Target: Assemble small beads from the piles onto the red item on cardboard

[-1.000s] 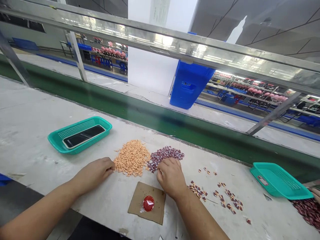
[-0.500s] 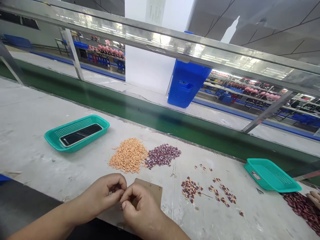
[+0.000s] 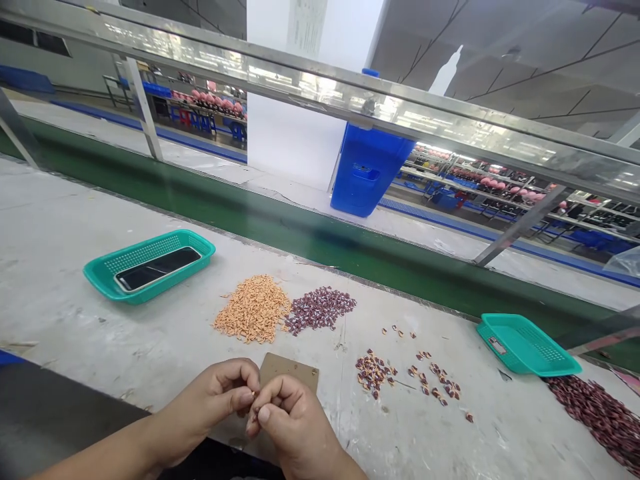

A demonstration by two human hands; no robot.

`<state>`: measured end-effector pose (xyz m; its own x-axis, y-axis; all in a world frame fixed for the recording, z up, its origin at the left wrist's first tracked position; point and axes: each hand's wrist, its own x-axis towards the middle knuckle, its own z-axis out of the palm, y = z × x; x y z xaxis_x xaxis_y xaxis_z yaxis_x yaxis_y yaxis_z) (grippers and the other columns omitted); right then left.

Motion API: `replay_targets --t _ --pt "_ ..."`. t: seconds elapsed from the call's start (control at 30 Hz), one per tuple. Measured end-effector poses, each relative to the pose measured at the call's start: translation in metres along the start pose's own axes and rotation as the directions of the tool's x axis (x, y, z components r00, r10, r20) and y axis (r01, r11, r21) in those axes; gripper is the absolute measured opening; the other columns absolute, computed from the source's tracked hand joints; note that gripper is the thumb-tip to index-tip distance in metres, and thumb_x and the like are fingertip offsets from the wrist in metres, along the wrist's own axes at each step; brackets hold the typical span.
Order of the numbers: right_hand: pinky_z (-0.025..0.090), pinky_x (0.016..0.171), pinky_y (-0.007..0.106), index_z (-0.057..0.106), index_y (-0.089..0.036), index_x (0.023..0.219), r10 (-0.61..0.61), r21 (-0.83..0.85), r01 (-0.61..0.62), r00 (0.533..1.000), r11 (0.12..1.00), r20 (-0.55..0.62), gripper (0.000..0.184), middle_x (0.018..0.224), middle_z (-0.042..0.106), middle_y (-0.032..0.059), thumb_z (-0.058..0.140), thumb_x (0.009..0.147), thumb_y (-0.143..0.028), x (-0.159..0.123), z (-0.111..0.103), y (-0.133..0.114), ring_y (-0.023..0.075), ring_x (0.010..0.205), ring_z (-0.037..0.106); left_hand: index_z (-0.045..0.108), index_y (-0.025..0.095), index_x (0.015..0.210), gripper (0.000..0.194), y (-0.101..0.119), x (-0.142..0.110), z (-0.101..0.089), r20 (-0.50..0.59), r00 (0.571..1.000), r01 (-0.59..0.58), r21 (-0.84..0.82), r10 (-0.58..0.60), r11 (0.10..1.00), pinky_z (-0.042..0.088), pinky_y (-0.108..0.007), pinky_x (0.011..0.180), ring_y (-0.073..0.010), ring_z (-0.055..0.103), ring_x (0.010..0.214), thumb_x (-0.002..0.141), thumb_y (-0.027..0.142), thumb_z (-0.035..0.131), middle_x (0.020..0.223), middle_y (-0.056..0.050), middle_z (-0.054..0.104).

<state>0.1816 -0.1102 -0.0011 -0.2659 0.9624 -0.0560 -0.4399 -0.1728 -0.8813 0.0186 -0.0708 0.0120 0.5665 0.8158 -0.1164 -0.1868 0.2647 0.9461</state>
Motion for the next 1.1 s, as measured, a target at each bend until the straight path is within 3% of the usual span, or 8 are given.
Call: replay_targets --t 0.1,0.17,0.23,0.3,0.4,0.47,0.7,1.1 --pt "0.041 0.067 0.03 0.06 -0.02 0.075 -0.075 -0.318 0.04 0.993 0.947 -0.097 0.024 0.069 0.063 0.0023 0.067 0.077 -0.042 -0.003 -0.016 -0.016 0.0168 0.066 0.054 0.061 0.017 0.071 0.022 -0.003 0.0 0.0 -0.064 0.998 0.004 -0.076 -0.009 0.997 0.035 -0.023 0.06 -0.0119 0.043 0.059 0.07 0.036 0.072 0.059 0.004 0.054" --pt "0.04 0.073 0.033 0.061 -0.02 0.075 -0.196 -0.641 0.071 0.973 0.764 -0.126 0.016 0.077 0.063 0.0041 0.06 0.082 -0.034 -0.003 -0.027 -0.023 0.0197 0.077 0.055 0.06 0.017 0.071 0.022 -0.006 0.0 -0.001 -0.101 0.994 0.024 -0.128 -0.037 0.991 0.034 -0.023 0.059 -0.0113 0.04 0.058 0.07 0.035 0.073 0.058 0.005 0.052" --pt "0.038 0.08 0.036 0.062 -0.021 0.075 -0.277 -0.863 0.086 0.959 0.498 -0.065 0.011 0.085 0.062 0.005 0.056 0.084 -0.022 -0.002 -0.034 -0.025 0.0218 0.086 0.053 0.06 0.017 0.07 0.021 -0.009 0.0 -0.001 -0.113 0.991 0.054 -0.173 -0.074 0.983 0.033 -0.023 0.058 -0.0111 0.04 0.058 0.07 0.034 0.073 0.057 0.005 0.051" --pt "0.037 0.083 0.038 0.062 -0.021 0.075 -0.29 -0.951 0.091 0.957 0.295 0.002 0.014 0.089 0.062 0.005 0.053 0.082 -0.013 0.0 -0.036 -0.023 0.0227 0.091 0.052 0.06 0.017 0.07 0.022 -0.011 0.0 0.0 -0.116 0.989 0.069 -0.205 -0.095 0.976 0.034 -0.023 0.058 -0.0111 0.041 0.058 0.069 0.034 0.074 0.058 0.004 0.052" --pt "0.036 0.082 0.04 0.062 -0.021 0.075 -0.282 -0.983 0.082 0.959 0.163 0.033 0.019 0.087 0.061 0.0043 0.051 0.081 -0.007 0.001 -0.033 -0.018 0.0224 0.089 0.051 0.06 0.017 0.069 0.023 -0.016 0.001 0.001 -0.112 0.988 0.077 -0.224 -0.104 0.971 0.034 -0.023 0.059 -0.0112 0.042 0.058 0.067 0.034 0.076 0.057 0.004 0.053" --pt "0.037 0.081 0.039 0.062 -0.021 0.074 -0.283 -0.978 0.096 0.958 0.184 0.04 0.018 0.086 0.061 0.004 0.052 0.081 -0.007 0.0 -0.029 -0.016 0.0221 0.088 0.052 0.061 0.016 0.069 0.023 -0.018 0.0 0.002 -0.107 0.989 0.075 -0.219 -0.101 0.973 0.034 -0.023 0.059 -0.0112 0.043 0.058 0.067 0.033 0.076 0.056 0.003 0.054" --pt "0.043 0.072 0.031 0.062 -0.022 0.075 -0.418 -0.807 0.267 0.908 0.527 0.026 0.01 0.082 0.056 0.003 0.055 0.084 -0.023 0.001 -0.01 -0.013 0.0188 0.081 0.055 0.061 0.016 0.068 0.023 -0.02 -0.001 0.004 -0.095 0.993 0.055 -0.182 -0.073 0.982 0.036 -0.025 0.062 -0.0127 0.044 0.06 0.069 0.035 0.074 0.057 0.003 0.054" --pt "0.039 0.074 0.033 0.064 -0.024 0.075 -0.428 -0.772 0.274 0.904 0.573 0.003 0.008 0.08 0.057 0.0023 0.06 0.081 -0.023 0.005 -0.001 -0.005 0.0195 0.08 0.054 0.058 0.017 0.066 0.02 -0.014 -0.004 0.008 -0.127 0.987 0.085 -0.121 -0.1 0.989 0.034 -0.025 0.062 -0.0132 0.044 0.062 0.07 0.032 0.072 0.058 0.004 0.053"
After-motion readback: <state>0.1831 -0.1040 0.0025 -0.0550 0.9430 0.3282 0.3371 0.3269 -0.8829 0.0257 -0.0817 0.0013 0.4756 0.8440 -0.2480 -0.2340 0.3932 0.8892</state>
